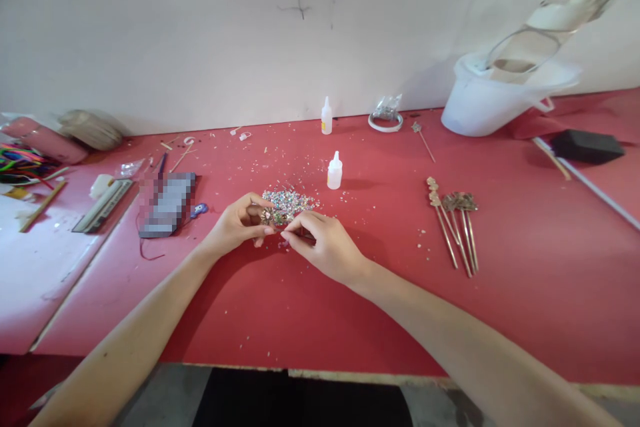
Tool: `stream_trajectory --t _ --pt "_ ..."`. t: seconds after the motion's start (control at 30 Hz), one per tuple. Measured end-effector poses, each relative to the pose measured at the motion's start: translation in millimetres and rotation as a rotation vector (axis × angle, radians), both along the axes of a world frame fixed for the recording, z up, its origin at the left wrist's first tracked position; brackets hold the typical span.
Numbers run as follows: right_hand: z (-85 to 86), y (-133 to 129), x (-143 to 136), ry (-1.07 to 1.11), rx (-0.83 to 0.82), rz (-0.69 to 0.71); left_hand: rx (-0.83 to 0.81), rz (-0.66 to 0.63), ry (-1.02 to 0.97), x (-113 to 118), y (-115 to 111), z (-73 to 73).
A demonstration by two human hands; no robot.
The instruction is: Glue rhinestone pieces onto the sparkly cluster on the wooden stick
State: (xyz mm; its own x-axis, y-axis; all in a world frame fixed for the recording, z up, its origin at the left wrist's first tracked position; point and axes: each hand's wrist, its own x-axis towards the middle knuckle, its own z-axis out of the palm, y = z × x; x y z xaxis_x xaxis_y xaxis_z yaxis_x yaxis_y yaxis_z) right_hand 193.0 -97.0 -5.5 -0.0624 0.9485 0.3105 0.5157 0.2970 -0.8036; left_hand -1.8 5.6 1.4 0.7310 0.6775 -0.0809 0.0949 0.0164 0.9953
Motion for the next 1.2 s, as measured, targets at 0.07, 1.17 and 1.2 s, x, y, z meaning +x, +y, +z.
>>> stream_trajectory --t 0.07,1.17,1.2 --pt "1.1 0 -1 0.019 -0.024 -0.012 0.001 0.003 0.001 0 0 -0.5" --pt "2.5 -1 -4 0.211 -0.035 -0.076 -0.159 0.185 -0.107 12 -15 3.2" --pt "2.1 -1 -4 0.209 -0.023 -0.078 -0.194 0.195 -0.114 13 -17 4.1"
